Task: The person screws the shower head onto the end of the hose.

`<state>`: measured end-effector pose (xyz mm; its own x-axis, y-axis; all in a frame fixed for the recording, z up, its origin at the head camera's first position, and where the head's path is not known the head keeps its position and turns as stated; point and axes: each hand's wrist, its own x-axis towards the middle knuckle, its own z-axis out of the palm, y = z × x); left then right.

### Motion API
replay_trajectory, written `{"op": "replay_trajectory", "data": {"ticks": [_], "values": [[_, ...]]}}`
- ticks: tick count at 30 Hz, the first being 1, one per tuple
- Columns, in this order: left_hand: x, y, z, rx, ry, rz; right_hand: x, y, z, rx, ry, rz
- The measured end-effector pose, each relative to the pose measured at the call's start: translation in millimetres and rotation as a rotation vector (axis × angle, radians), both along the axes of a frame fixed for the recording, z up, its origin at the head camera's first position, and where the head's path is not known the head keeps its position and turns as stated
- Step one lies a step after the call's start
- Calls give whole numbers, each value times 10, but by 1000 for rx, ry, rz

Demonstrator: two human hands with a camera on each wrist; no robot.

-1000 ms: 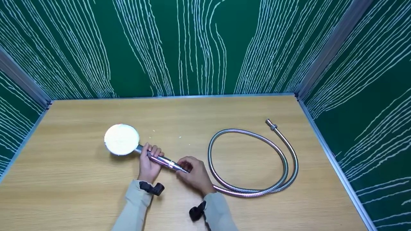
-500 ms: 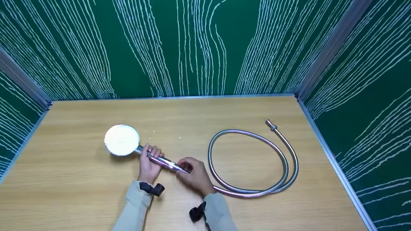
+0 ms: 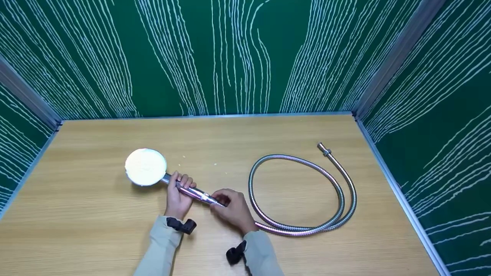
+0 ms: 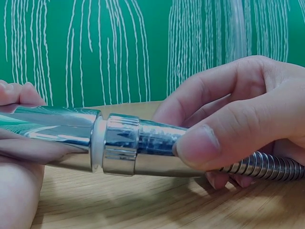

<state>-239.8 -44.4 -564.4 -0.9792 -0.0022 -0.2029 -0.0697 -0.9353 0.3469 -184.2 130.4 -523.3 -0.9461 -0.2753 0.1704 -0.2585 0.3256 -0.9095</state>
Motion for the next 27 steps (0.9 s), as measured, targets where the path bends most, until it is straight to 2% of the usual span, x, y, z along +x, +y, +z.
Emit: {"op": "replay_trajectory", "data": {"ticks": [10,20,27], "values": [[26,-7,5,4,59,-13,-1,5,-16,-20,32,19],[13,-2,24,11,3,-9,6,-1,25,12,27,9],[9,-4,16,6,18,-10,6,-2,19,16,51,15]]}}
